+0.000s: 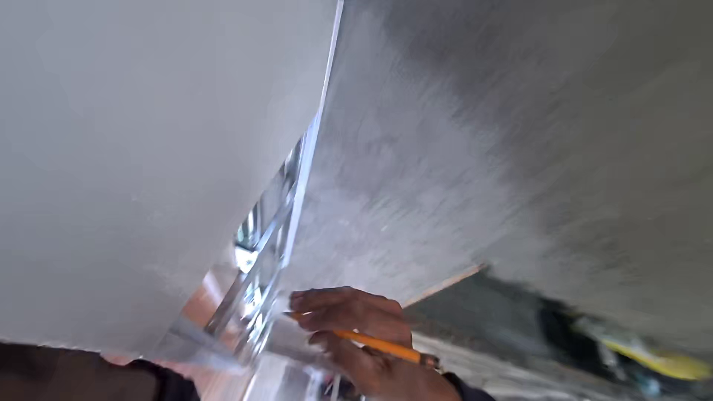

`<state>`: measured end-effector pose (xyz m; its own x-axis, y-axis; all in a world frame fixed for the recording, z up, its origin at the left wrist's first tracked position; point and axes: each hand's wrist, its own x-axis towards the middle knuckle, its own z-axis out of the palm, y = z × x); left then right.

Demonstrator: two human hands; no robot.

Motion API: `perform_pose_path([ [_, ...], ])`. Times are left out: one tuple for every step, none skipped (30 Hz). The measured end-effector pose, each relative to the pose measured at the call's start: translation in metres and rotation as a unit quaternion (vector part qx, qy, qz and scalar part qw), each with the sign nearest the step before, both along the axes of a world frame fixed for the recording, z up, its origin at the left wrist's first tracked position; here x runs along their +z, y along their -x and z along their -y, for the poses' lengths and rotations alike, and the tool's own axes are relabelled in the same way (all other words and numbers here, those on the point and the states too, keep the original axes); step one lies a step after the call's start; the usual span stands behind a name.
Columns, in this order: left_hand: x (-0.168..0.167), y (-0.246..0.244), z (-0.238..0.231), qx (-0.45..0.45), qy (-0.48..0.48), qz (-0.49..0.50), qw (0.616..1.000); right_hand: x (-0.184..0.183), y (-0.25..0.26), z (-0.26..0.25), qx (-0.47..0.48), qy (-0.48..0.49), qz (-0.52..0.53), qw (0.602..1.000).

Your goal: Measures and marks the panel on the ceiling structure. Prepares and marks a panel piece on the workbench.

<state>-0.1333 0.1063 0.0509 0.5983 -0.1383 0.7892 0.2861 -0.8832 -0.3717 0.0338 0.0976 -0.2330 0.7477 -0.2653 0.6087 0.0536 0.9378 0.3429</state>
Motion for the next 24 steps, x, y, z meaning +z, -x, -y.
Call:
perform_pose_path([
  [-0.016, -0.055, 0.021, -0.120, 0.072, -0.024, 0.990, -0.011, -0.007, 0.003, -0.001, 0.028, -0.026, 0.999],
  [-0.031, -0.095, 0.048, -0.160, 0.098, -0.058, 0.980, -0.021, -0.017, 0.009, -0.012, 0.071, -0.050, 0.996],
  [-0.042, -0.122, 0.073, -0.173, 0.106, -0.091, 0.975, -0.027, -0.030, 0.018, -0.034, 0.112, -0.079, 0.990],
  [-0.051, -0.139, 0.095, -0.180, 0.108, -0.120, 0.970, -0.030, -0.045, 0.029, -0.055, 0.132, -0.107, 0.984],
  [-0.055, -0.148, 0.109, -0.181, 0.104, -0.135, 0.969, -0.030, -0.060, 0.043, -0.076, 0.136, -0.130, 0.979],
  [-0.054, -0.151, 0.107, -0.187, 0.091, -0.140, 0.968, -0.026, -0.074, 0.058, -0.100, 0.143, -0.146, 0.974],
  [-0.050, -0.152, 0.098, -0.199, 0.079, -0.142, 0.966, -0.019, -0.087, 0.075, -0.121, 0.155, -0.151, 0.969],
  [-0.048, -0.153, 0.092, -0.201, 0.062, -0.141, 0.967, -0.010, -0.098, 0.094, -0.122, 0.175, -0.146, 0.966],
  [-0.046, -0.155, 0.090, -0.201, 0.048, -0.138, 0.969, 0.003, -0.107, 0.112, -0.097, 0.197, -0.134, 0.966],
  [-0.047, -0.158, 0.095, -0.193, 0.034, -0.134, 0.972, 0.017, -0.114, 0.126, -0.051, 0.226, -0.118, 0.966],
  [-0.048, -0.159, 0.098, -0.184, 0.026, -0.130, 0.974, 0.030, -0.118, 0.137, 0.011, 0.246, -0.089, 0.965],
  [-0.050, -0.160, 0.103, -0.172, 0.021, -0.126, 0.977, 0.042, -0.119, 0.143, 0.075, 0.251, -0.056, 0.963],
  [-0.053, -0.160, 0.108, -0.156, 0.015, -0.119, 0.980, 0.052, -0.119, 0.146, 0.128, 0.244, -0.024, 0.961],
  [-0.054, -0.161, 0.112, -0.141, 0.001, -0.111, 0.984, 0.062, -0.118, 0.146, 0.163, 0.238, 0.006, 0.957],
  [-0.055, -0.160, 0.114, -0.130, -0.016, -0.105, 0.986, 0.071, -0.115, 0.146, 0.188, 0.228, 0.023, 0.955],
  [-0.056, -0.159, 0.114, -0.131, -0.038, -0.097, 0.986, 0.078, -0.111, 0.146, 0.202, 0.218, 0.035, 0.954],
  [-0.057, -0.158, 0.112, -0.143, -0.068, -0.083, 0.984, 0.083, -0.108, 0.147, 0.208, 0.208, 0.040, 0.955],
  [-0.059, -0.157, 0.109, -0.155, -0.107, -0.063, 0.980, 0.085, -0.106, 0.148, 0.208, 0.203, 0.040, 0.956],
  [-0.064, -0.154, 0.107, -0.154, -0.147, -0.037, 0.976, 0.086, -0.104, 0.149, 0.203, 0.202, 0.036, 0.958],
  [-0.071, -0.151, 0.105, -0.147, -0.181, -0.017, 0.972, 0.086, -0.102, 0.151, 0.198, 0.204, 0.035, 0.958],
  [-0.079, -0.147, 0.104, -0.137, -0.211, 0.000, 0.968, 0.085, -0.100, 0.151, 0.192, 0.208, 0.036, 0.958],
  [-0.089, -0.144, 0.103, -0.129, -0.232, 0.018, 0.964, 0.084, -0.099, 0.152, 0.192, 0.208, 0.035, 0.958],
  [-0.097, -0.142, 0.101, -0.129, -0.241, 0.033, 0.961, 0.082, -0.099, 0.152, 0.196, 0.206, 0.035, 0.958],
  [-0.104, -0.141, 0.099, -0.132, -0.244, 0.047, 0.960, 0.081, -0.099, 0.152, 0.202, 0.205, 0.035, 0.957],
])
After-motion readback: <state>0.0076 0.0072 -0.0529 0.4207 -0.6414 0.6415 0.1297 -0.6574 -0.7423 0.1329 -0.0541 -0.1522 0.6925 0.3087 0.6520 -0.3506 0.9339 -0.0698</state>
